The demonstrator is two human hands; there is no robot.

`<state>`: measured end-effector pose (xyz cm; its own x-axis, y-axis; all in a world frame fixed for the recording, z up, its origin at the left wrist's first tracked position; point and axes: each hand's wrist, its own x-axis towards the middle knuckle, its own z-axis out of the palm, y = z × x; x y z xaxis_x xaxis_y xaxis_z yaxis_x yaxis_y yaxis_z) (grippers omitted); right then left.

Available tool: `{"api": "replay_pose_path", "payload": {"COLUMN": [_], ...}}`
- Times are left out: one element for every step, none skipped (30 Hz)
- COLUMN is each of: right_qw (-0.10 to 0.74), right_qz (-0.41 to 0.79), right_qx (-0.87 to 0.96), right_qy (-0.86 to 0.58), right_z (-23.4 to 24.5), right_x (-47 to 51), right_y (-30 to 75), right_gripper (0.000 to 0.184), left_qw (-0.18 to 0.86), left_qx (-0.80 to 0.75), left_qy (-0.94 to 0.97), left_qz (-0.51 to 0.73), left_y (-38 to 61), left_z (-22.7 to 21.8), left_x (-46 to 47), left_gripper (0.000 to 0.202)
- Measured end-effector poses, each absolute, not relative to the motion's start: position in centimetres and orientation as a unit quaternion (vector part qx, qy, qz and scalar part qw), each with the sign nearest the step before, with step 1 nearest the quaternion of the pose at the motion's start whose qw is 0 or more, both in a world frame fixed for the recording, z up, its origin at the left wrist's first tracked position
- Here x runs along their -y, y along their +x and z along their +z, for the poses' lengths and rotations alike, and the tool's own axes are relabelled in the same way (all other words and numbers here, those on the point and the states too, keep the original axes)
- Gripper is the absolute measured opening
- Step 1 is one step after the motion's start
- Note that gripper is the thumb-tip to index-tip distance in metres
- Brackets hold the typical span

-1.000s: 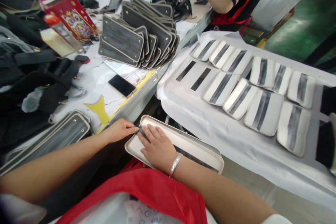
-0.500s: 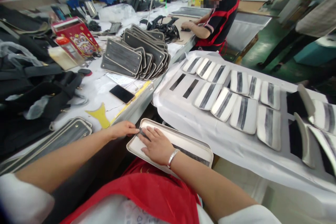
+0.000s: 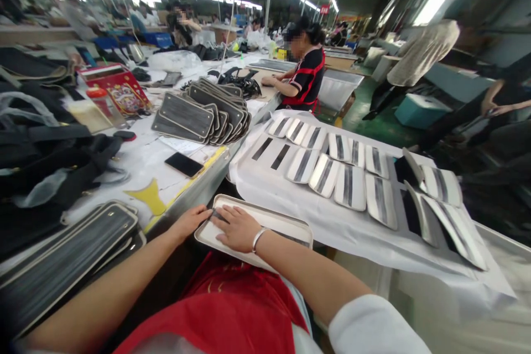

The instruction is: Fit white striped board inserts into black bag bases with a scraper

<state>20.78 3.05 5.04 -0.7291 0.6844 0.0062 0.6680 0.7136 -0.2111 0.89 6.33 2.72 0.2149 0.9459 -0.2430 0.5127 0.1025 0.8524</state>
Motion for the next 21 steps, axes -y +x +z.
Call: {"api": "replay_pose_path", "payload": {"right_qw": [0.044, 0.054, 0.076, 0.108, 0.142, 0.181, 0.227, 0.28, 0.337, 0.399, 0.464, 0.518, 0.556, 0.58, 0.59, 0.584, 0.567, 0.541, 0.514, 0.491, 0.475], "right_qz": [0.12, 0.149, 0.193, 0.242, 0.287, 0.324, 0.355, 0.38, 0.399, 0.416, 0.432, 0.441, 0.441, 0.431, 0.41, 0.383, 0.354, 0.328, 0.312, 0.309, 0.317], "right_qx": [0.923, 0.918, 0.908, 0.89, 0.868, 0.839, 0.802, 0.755, 0.701, 0.641, 0.577, 0.52, 0.483, 0.459, 0.446, 0.439, 0.435, 0.432, 0.427, 0.419, 0.408], "right_qy": [-0.364, -0.363, -0.365, -0.371, -0.38, -0.398, -0.424, -0.455, -0.485, -0.506, -0.515, -0.516, -0.513, -0.516, -0.534, -0.565, -0.604, -0.642, -0.675, -0.699, -0.713], "right_z": [5.1, 5.1, 5.1, 5.2, 5.3, 5.4, 5.5, 5.8, 6.1, 6.5, 7.0, 7.4, 7.8, 8.0, 7.9, 7.6, 7.0, 6.1, 5.0, 3.6, 2.2], "right_x": [-3.1, -3.2, -3.4, -3.5, -3.8, -4.0, -4.3, -4.6, -4.9, -5.0, -5.0, -4.7, -4.1, -3.2, -2.0, -0.5, 1.1, 2.8, 4.4, 5.8, 6.9], "right_y": [20.9, 21.0, 21.1, 21.2, 21.3, 21.4, 21.6, 22.0, 22.6, 23.5, 24.9, 26.5, 28.5, 30.6, 32.8, 34.9, 36.6, 38.0, 39.0, 39.6, 39.9], "right_gripper": [0.055, 0.056, 0.06, 0.064, 0.068, 0.069, 0.066, 0.06, 0.054, 0.05, 0.049, 0.048, 0.047, 0.046, 0.045, 0.043, 0.042, 0.042, 0.043, 0.044, 0.044], "left_qw": [0.45, 0.438, 0.428, 0.418, 0.408, 0.398, 0.389, 0.38, 0.372, 0.365, 0.36, 0.357, 0.354, 0.343, 0.321, 0.273, 0.184, 0.105, 0.047, 0.021, 0.028], "left_qx": [-0.583, -0.585, -0.586, -0.587, -0.588, -0.59, -0.593, -0.596, -0.598, -0.599, -0.599, -0.598, -0.597, -0.595, -0.593, -0.588, -0.566, -0.527, -0.47, -0.4, -0.324], "left_qy": [0.635, 0.641, 0.648, 0.655, 0.661, 0.666, 0.671, 0.676, 0.681, 0.686, 0.692, 0.698, 0.702, 0.711, 0.724, 0.746, 0.789, 0.828, 0.866, 0.902, 0.932], "left_qz": [0.234, 0.233, 0.232, 0.229, 0.227, 0.223, 0.217, 0.21, 0.201, 0.192, 0.181, 0.169, 0.16, 0.151, 0.145, 0.149, 0.154, 0.158, 0.162, 0.16, 0.16], "left_y": [0.9, 1.0, 1.1, 1.1, 1.2, 1.2, 1.2, 1.1, 1.1, 1.0, 0.9, 0.8, 0.7, 0.8, 1.0, 1.4, 2.1, 3.1, 4.5, 6.3, 8.3], "left_z": [2.8, 3.0, 3.1, 3.2, 3.3, 3.3, 3.3, 3.4, 3.4, 3.4, 3.5, 3.6, 3.7, 3.9, 4.1, 4.3, 4.6, 4.8, 5.0, 5.2, 5.4], "left_x": [-6.3, -6.2, -6.1, -6.0, -5.9, -5.9, -5.9, -6.0, -6.1, -6.1, -6.2, -6.3, -6.4, -6.6, -6.8, -6.9, -6.9, -6.8, -6.3, -5.7, -4.8], "left_gripper": [0.038, 0.037, 0.036, 0.036, 0.035, 0.035, 0.035, 0.035, 0.034, 0.033, 0.032, 0.031, 0.03, 0.033, 0.038, 0.044, 0.048, 0.049, 0.048, 0.046, 0.044]}}
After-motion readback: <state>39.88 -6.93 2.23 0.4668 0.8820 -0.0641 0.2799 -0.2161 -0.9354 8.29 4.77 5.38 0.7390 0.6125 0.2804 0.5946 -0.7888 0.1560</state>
